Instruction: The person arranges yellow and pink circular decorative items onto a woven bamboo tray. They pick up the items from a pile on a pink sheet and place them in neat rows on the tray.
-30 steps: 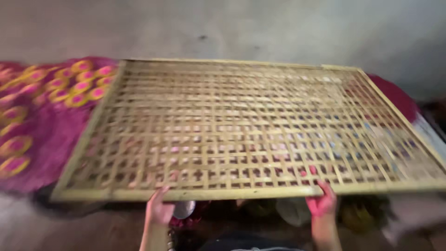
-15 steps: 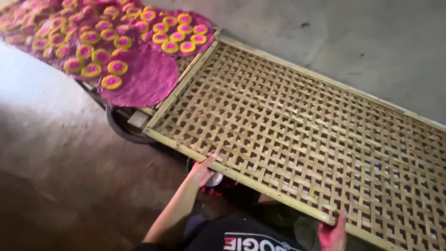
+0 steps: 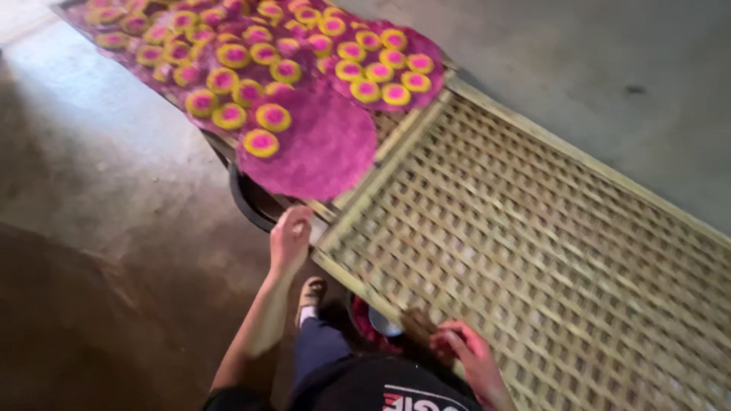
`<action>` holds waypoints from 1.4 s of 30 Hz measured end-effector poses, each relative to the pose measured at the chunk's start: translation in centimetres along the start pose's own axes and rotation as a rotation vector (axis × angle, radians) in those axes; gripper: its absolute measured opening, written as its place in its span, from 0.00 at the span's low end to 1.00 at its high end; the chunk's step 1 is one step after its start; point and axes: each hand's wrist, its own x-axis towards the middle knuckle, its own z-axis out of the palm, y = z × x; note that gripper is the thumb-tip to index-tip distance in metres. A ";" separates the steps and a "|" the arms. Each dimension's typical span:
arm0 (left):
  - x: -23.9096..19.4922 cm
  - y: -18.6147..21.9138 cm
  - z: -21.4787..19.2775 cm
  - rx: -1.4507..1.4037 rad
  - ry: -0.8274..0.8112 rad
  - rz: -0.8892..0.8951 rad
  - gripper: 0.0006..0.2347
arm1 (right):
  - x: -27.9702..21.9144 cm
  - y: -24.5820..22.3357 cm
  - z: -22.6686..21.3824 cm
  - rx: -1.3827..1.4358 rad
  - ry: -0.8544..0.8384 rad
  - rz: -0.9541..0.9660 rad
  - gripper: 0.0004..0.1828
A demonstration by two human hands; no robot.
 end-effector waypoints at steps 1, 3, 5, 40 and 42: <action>3.5 -1.3 -1.2 0.098 0.055 0.025 0.12 | 3.6 -2.4 2.9 -0.033 -0.065 -0.057 0.15; 10.8 -4.6 -3.5 0.296 0.164 0.082 0.16 | 11.0 -7.2 9.2 -0.093 -0.195 -0.179 0.14; 18.0 -7.2 -4.2 0.401 0.229 0.061 0.22 | 17.8 -12.3 15.8 -0.090 -0.250 -0.160 0.12; 33.8 0.2 5.2 -1.129 -0.473 -0.832 0.13 | 52.8 -27.4 -1.3 0.269 0.731 -0.393 0.19; 33.6 0.8 5.5 -1.142 -0.470 -0.829 0.13 | 55.8 -25.8 -5.3 0.225 0.714 -0.292 0.16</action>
